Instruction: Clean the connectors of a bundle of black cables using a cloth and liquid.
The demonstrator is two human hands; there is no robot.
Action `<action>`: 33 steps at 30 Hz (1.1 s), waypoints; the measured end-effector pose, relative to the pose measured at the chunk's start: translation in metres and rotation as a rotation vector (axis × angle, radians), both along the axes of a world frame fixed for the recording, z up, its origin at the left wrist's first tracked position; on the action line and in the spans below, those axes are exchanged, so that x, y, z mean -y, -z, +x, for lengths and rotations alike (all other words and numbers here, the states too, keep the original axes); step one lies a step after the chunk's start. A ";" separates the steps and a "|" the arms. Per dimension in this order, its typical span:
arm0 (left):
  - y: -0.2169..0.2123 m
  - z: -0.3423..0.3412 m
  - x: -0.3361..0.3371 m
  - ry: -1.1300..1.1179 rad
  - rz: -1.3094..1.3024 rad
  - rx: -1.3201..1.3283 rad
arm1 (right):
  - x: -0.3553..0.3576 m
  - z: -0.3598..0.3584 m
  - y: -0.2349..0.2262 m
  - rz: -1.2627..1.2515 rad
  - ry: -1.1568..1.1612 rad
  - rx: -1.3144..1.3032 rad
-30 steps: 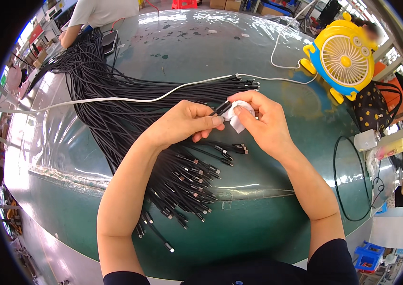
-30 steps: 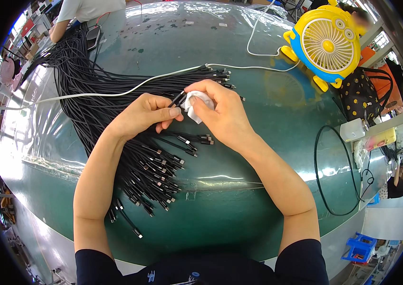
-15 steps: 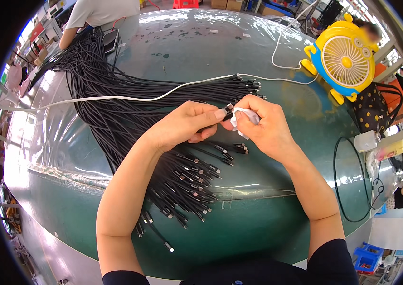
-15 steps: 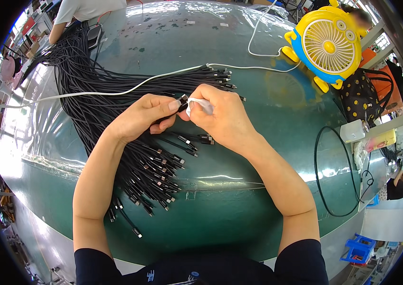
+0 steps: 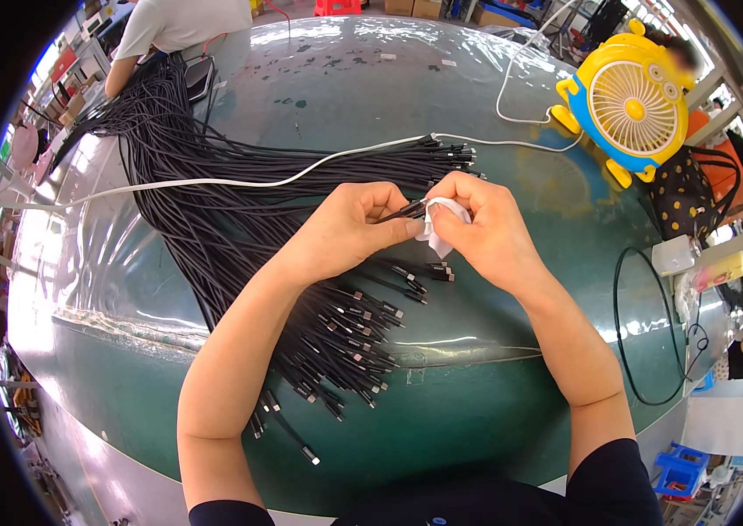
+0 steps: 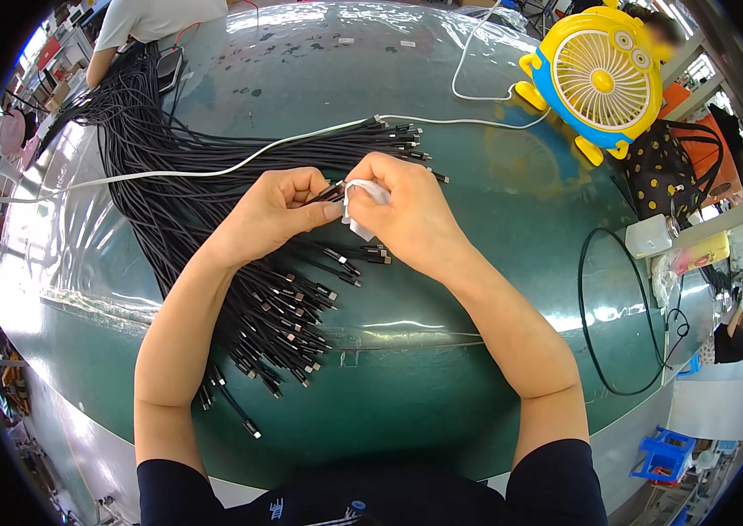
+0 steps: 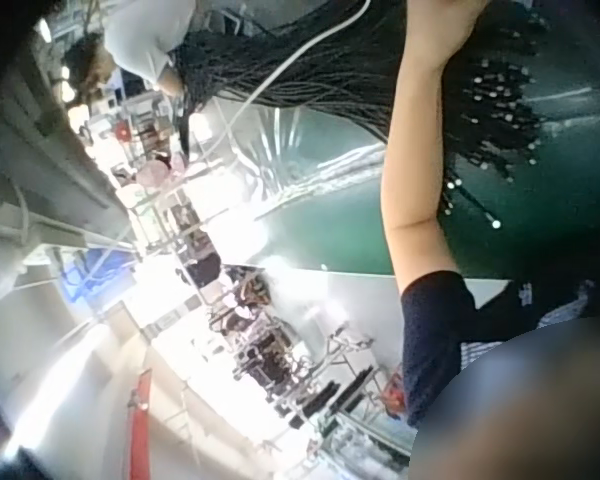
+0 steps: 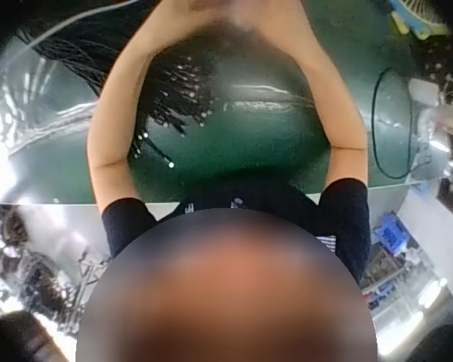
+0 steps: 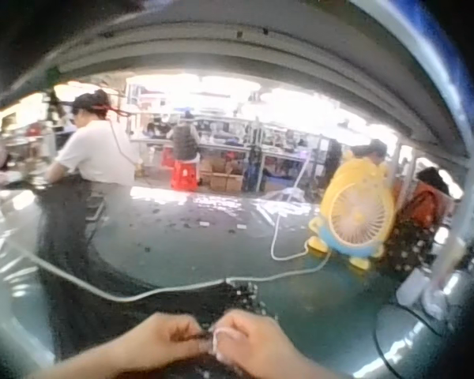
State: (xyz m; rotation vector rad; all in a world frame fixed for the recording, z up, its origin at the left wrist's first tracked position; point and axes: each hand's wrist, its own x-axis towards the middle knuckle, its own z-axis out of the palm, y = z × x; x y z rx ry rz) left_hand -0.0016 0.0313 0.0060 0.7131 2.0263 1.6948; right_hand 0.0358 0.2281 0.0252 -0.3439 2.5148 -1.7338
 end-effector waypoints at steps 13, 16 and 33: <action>-0.005 -0.004 0.009 0.116 0.114 0.457 | -0.010 0.007 0.011 -0.158 -0.002 -0.021; -0.008 -0.004 0.015 0.220 0.028 0.444 | -0.005 0.001 0.008 -0.246 -0.070 0.011; -0.009 -0.004 0.013 0.219 0.019 0.345 | -0.006 -0.001 0.005 0.007 -0.054 -0.117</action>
